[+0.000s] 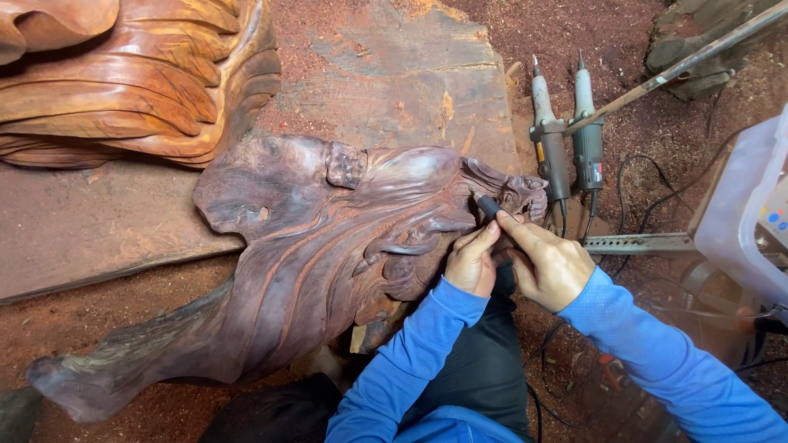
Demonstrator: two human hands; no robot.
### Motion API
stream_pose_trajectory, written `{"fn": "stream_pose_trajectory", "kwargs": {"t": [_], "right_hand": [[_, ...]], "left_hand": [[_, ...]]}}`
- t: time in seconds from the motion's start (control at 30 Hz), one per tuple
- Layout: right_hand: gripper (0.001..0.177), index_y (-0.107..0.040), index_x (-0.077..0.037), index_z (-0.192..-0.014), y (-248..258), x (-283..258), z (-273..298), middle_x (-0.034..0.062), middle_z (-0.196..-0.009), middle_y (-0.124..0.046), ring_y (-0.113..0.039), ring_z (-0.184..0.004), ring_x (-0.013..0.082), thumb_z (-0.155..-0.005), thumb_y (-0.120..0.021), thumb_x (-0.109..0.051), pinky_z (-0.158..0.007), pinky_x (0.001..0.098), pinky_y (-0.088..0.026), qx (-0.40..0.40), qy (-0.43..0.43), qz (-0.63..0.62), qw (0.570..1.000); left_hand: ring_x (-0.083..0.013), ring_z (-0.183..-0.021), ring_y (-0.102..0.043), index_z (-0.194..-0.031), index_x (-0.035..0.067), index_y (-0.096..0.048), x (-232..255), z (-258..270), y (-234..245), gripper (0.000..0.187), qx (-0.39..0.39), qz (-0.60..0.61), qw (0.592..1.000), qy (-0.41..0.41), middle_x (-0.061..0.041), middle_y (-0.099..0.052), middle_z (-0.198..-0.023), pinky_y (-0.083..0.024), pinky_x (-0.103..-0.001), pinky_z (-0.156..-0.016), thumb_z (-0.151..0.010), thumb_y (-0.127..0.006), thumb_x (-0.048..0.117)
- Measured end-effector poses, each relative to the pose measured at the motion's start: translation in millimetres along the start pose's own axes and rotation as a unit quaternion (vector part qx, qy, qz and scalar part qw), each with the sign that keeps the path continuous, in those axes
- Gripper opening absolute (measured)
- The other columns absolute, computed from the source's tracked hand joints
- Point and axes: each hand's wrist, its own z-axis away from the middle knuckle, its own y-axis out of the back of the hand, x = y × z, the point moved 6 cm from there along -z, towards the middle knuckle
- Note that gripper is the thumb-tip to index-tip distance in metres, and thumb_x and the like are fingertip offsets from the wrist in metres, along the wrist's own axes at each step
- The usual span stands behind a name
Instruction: Carving intricate details and textures into a wooden sculpture using a handheld rotary tool.
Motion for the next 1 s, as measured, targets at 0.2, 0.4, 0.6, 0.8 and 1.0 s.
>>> {"fn": "stream_pose_trajectory", "kwargs": {"t": [0.2,0.4,0.6,0.8,1.0], "right_hand": [[0.051,-0.065,-0.018,-0.136,-4.4,-0.4,-6.2,0.0112,-0.115,-0.075,-0.073,-0.099,0.0378,-0.085,-0.066,-0.016,-0.079,0.0507,-0.062,0.001,0.002,-0.006,1.000],[0.048,-0.067,-0.018,-0.134,-3.4,2.5,-0.1,0.0101,-0.110,-0.076,-0.074,-0.097,0.0363,-0.086,-0.066,-0.016,-0.078,0.0489,-0.062,0.014,0.001,-0.009,1.000],[0.045,-0.069,-0.015,-0.130,0.8,-0.5,1.6,0.0106,-0.105,-0.077,-0.075,-0.092,0.0366,-0.085,-0.067,-0.015,-0.076,0.0469,-0.063,0.026,0.009,-0.021,0.999],[0.043,-0.069,-0.012,-0.128,3.1,-3.7,-0.5,0.0142,-0.107,-0.076,-0.074,-0.093,0.0391,-0.085,-0.068,-0.014,-0.077,0.0502,-0.062,0.036,0.019,-0.026,0.999],[0.048,-0.069,-0.013,-0.132,5.4,3.2,15.8,0.0142,-0.109,-0.077,-0.074,-0.093,0.0385,-0.084,-0.066,-0.008,-0.074,0.0489,-0.062,0.057,0.011,-0.058,0.997]], "left_hand": [[-0.0378,-0.110,-0.057,-0.115,0.004,-0.075,3.6,-0.6,1.2,0.031,0.007,0.021,1.000,0.002,-0.018,-0.069,-0.114,-0.034,-0.068,-0.103,-0.093,-0.076,0.026],[-0.0374,-0.112,-0.059,-0.114,0.004,-0.075,1.0,-0.3,-0.5,0.028,0.012,0.008,1.000,-0.001,-0.018,-0.070,-0.115,-0.036,-0.067,-0.101,-0.093,-0.075,0.023],[-0.0347,-0.112,-0.059,-0.112,0.007,-0.077,-3.7,-5.5,3.4,0.024,0.010,-0.012,1.000,-0.010,-0.016,-0.071,-0.116,-0.039,-0.063,-0.101,-0.093,-0.076,0.022],[-0.0354,-0.110,-0.059,-0.113,0.006,-0.076,-2.0,-3.6,2.5,0.026,0.009,-0.001,1.000,-0.008,-0.016,-0.071,-0.116,-0.038,-0.064,-0.099,-0.093,-0.075,0.023],[-0.0205,-0.102,-0.059,-0.101,0.003,-0.079,9.3,12.8,-9.4,0.018,-0.027,-0.051,0.997,-0.046,-0.009,-0.072,-0.098,-0.045,-0.045,-0.099,-0.093,-0.077,0.019]]}}
